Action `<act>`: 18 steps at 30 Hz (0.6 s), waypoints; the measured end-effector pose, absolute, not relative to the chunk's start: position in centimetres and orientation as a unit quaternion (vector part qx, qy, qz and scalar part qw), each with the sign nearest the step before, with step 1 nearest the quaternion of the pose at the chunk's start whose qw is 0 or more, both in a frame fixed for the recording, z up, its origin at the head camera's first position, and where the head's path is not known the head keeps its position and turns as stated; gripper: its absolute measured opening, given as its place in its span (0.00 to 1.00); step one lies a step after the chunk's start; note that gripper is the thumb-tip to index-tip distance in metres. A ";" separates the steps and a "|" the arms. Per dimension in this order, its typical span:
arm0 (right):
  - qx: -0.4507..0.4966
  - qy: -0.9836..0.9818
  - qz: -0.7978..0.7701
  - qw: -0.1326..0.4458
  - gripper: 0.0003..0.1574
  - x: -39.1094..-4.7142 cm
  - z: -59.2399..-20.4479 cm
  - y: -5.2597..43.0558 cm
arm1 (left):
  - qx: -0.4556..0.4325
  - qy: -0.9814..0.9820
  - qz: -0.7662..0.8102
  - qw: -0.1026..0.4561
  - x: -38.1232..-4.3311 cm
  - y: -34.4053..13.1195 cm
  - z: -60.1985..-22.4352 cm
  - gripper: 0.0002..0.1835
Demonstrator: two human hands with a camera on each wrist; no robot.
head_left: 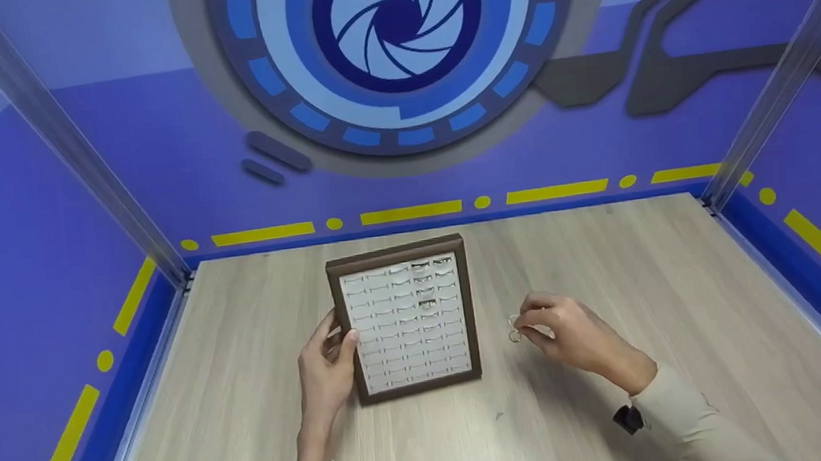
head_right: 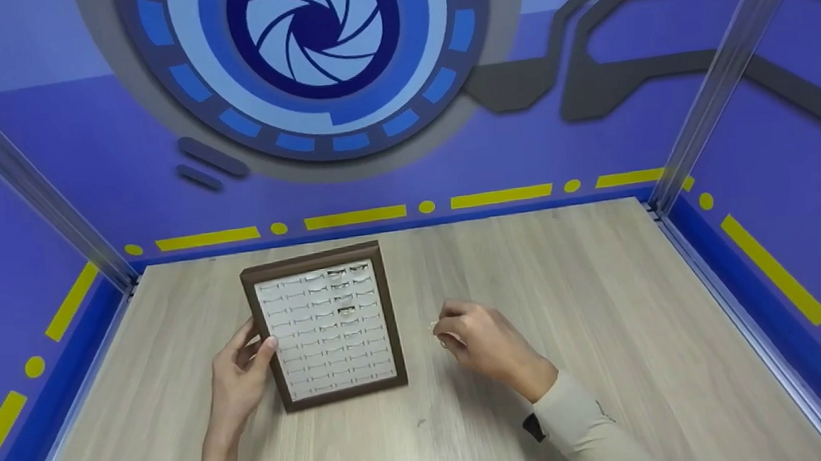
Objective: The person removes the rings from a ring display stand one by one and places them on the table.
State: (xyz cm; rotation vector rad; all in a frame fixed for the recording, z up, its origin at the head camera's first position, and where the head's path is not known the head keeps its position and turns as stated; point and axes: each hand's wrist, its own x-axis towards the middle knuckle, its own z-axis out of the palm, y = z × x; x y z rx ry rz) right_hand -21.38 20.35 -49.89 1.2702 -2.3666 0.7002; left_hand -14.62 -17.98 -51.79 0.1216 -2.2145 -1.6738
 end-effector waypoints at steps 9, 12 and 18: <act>0.432 -0.855 0.247 0.144 0.11 -21.4 -51.9 20.8 | 0.042 -0.781 -0.598 0.177 -14.7 -18.0 -51.6 0.30; 0.425 -0.862 0.243 0.131 0.10 -21.3 -52.4 20.8 | 0.042 -0.781 -0.598 0.176 -14.7 -18.0 -51.6 0.29; 0.425 -0.865 0.238 0.120 0.10 -21.1 -53.4 21.0 | 0.043 -0.778 -0.600 0.180 -14.7 -18.0 -51.8 0.29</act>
